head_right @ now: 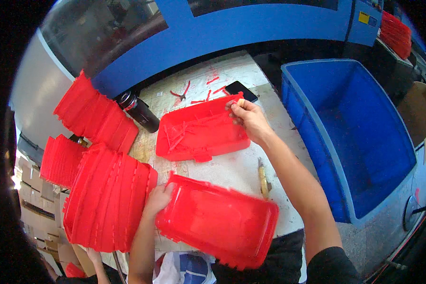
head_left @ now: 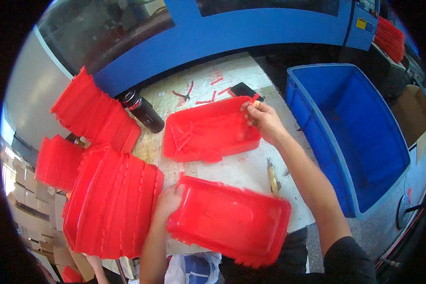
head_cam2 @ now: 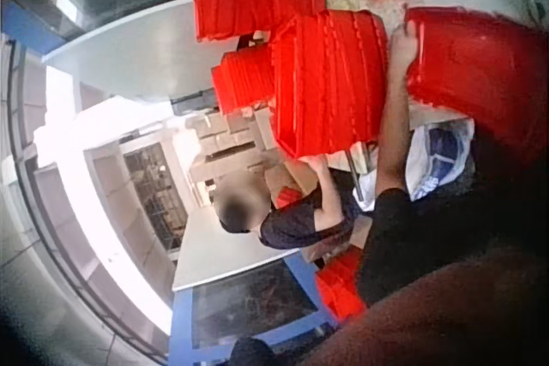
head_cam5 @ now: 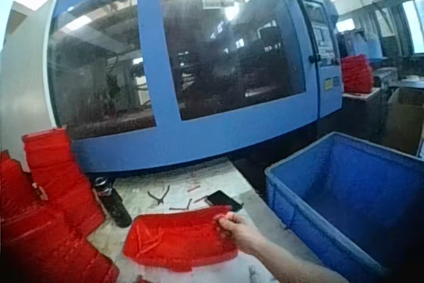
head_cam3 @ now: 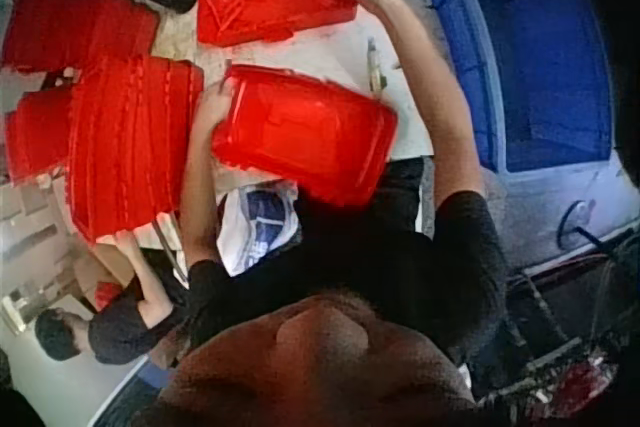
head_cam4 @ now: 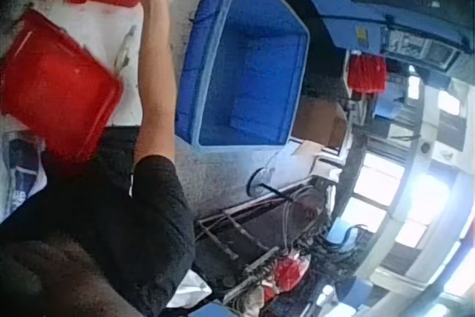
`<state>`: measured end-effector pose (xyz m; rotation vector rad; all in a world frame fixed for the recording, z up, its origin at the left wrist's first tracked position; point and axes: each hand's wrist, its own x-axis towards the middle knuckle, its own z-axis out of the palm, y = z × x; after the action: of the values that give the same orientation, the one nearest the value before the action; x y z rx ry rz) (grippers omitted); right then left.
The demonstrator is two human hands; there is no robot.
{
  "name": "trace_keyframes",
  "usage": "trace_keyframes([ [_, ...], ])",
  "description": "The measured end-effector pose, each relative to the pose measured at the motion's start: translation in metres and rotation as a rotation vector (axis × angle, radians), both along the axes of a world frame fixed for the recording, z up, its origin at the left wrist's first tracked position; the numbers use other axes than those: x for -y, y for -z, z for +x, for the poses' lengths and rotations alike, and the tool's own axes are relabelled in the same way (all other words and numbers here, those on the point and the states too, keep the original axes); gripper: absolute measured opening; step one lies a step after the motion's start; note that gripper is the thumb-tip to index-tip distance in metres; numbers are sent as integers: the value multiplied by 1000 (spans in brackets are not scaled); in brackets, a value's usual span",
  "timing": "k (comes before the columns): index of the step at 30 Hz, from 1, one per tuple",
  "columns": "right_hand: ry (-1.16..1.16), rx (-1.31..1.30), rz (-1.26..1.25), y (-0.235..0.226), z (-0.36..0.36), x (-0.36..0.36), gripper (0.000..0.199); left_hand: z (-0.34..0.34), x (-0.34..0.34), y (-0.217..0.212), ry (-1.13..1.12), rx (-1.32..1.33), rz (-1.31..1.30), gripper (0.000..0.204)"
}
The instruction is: The person repeatedly trims excess plastic flash from the edges of red plastic containers using a utility knife and a hammer. They rotate the containers to access different edges, remove small plastic pieces by hand, and place finished containers aside.
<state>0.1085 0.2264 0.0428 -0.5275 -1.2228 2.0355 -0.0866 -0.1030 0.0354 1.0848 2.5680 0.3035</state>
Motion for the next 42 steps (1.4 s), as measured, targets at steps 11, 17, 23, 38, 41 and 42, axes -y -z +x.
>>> trace_keyframes([
  [11, -110, 225, 357, -20, 90, 164, 17, 156, -25, -44, 213, 887, 828, 39],
  [17, 388, 750, 1373, 4, 162, 220, 37, 217, -53, -34, -3, 1657, 652, 54],
  [23, 563, 750, 652, 14, 257, 207, 20, 183, -141, -20, 939, -68, 322, 55],
  [38, 11, 796, 1330, -6, 134, 164, 15, 71, -131, 12, 869, -139, 8, 32],
  [41, -140, 1033, 1667, 14, 81, 171, 13, 44, -102, 17, 850, 40, 96, 29],
  [42, -208, 1070, 1687, 20, 70, 174, 11, 37, -94, 20, 856, 94, 106, 29],
])
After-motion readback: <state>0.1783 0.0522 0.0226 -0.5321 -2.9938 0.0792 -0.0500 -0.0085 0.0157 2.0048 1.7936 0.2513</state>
